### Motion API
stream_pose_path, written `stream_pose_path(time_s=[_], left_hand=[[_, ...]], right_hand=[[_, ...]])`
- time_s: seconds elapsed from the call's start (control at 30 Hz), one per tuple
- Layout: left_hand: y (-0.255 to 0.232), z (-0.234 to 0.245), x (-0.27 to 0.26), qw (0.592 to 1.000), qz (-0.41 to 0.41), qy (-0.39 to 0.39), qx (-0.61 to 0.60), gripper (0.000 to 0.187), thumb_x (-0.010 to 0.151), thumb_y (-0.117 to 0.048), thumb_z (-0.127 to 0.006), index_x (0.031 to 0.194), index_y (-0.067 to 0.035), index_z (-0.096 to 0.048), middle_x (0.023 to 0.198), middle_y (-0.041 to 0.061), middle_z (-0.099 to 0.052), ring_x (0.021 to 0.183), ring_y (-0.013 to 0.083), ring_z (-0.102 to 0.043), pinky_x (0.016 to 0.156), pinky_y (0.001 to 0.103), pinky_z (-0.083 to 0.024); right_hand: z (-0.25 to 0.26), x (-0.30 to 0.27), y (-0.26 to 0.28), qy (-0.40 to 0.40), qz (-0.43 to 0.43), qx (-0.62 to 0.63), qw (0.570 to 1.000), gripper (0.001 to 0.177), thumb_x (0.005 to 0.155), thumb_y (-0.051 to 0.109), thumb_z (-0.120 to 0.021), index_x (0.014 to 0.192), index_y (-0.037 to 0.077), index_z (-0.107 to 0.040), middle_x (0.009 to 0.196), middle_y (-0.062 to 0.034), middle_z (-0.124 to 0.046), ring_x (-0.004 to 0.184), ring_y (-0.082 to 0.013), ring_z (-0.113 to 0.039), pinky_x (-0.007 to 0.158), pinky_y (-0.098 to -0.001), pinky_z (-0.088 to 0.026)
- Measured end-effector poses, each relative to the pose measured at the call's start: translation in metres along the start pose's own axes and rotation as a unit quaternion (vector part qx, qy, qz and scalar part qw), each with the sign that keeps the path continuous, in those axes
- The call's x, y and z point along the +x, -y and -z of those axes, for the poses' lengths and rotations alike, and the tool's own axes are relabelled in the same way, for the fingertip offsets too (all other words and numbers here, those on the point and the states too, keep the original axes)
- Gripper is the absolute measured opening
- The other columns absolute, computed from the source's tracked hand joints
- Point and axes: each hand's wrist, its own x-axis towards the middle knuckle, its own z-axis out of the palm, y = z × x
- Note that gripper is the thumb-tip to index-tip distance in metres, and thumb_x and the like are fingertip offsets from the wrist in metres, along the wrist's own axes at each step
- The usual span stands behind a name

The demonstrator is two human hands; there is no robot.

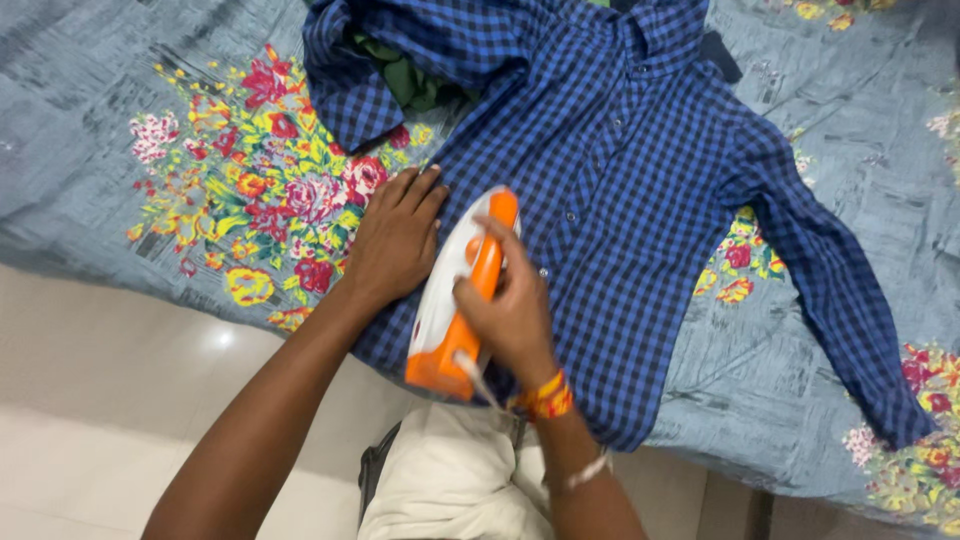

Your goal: The person irons a blue checkered shirt laid out on a floral bedsheet. They smooth the fabric with one hand while moving an orange and white iron over the shirt's body and sleeves.

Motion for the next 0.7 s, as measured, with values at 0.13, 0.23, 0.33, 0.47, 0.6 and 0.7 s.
stream_pose_path(time_s=[0.13,0.23,0.33,0.47,0.6,0.7], left_hand=[[0.000,0.000,0.000,1.000,-0.001,0.006,0.009,0.044,0.093,-0.014,-0.059,0.134,0.002,-0.061,0.151,0.020,-0.052,0.141,0.0404,-0.043,0.119,0.053,-0.033],[-0.005,0.001,-0.002,0.999,0.034,-0.014,0.028,0.045,0.090,-0.017,-0.060,0.133,-0.003,-0.063,0.150,0.026,-0.047,0.141,0.0472,-0.037,0.114,0.056,-0.031],[-0.005,0.002,0.000,0.999,0.046,0.001,0.028,0.047,0.090,-0.019,-0.061,0.134,-0.003,-0.063,0.151,0.026,-0.046,0.143,0.0474,-0.035,0.117,0.058,-0.030],[-0.004,0.002,-0.003,0.998,0.051,-0.008,0.023,0.047,0.088,-0.016,-0.062,0.133,0.000,-0.063,0.149,0.025,-0.049,0.143,0.0452,-0.038,0.117,0.057,-0.030],[0.002,0.003,-0.004,0.998,0.059,-0.010,0.012,0.049,0.084,-0.009,-0.060,0.131,0.001,-0.064,0.148,0.024,-0.051,0.143,0.0421,-0.041,0.120,0.055,-0.031],[0.001,0.002,-0.009,0.998,0.052,-0.016,0.012,0.051,0.081,-0.008,-0.061,0.130,0.003,-0.064,0.148,0.025,-0.050,0.142,0.0421,-0.041,0.120,0.055,-0.031]], right_hand=[[0.018,0.095,-0.028,-0.067,0.064,0.011,0.996,0.061,0.086,0.012,-0.068,0.145,0.007,-0.057,0.111,-0.0113,-0.068,0.087,-0.0147,-0.063,0.079,-0.0300,-0.056],[0.034,0.149,-0.036,-0.105,0.190,0.010,0.976,0.059,0.088,0.005,-0.068,0.146,0.003,-0.053,0.132,-0.0083,-0.064,0.112,-0.0154,-0.065,0.100,-0.0301,-0.055],[0.035,0.151,-0.033,-0.066,0.179,0.038,0.981,0.061,0.091,0.002,-0.068,0.149,0.004,-0.050,0.132,-0.0061,-0.061,0.117,-0.0154,-0.062,0.102,-0.0301,-0.053],[0.012,0.067,-0.022,0.040,0.128,0.059,0.989,0.065,0.086,0.000,-0.061,0.151,0.007,-0.050,0.121,-0.0033,-0.061,0.106,-0.0109,-0.060,0.096,-0.0261,-0.053],[0.012,0.053,-0.015,0.046,0.093,0.131,0.986,0.061,0.087,0.003,-0.063,0.147,0.007,-0.051,0.117,-0.0016,-0.062,0.101,-0.0084,-0.062,0.089,-0.0248,-0.055],[0.019,0.107,-0.028,-0.026,0.125,0.018,0.992,0.056,0.089,0.006,-0.067,0.143,0.007,-0.055,0.114,-0.0031,-0.067,0.093,-0.0086,-0.064,0.083,-0.0246,-0.056]])
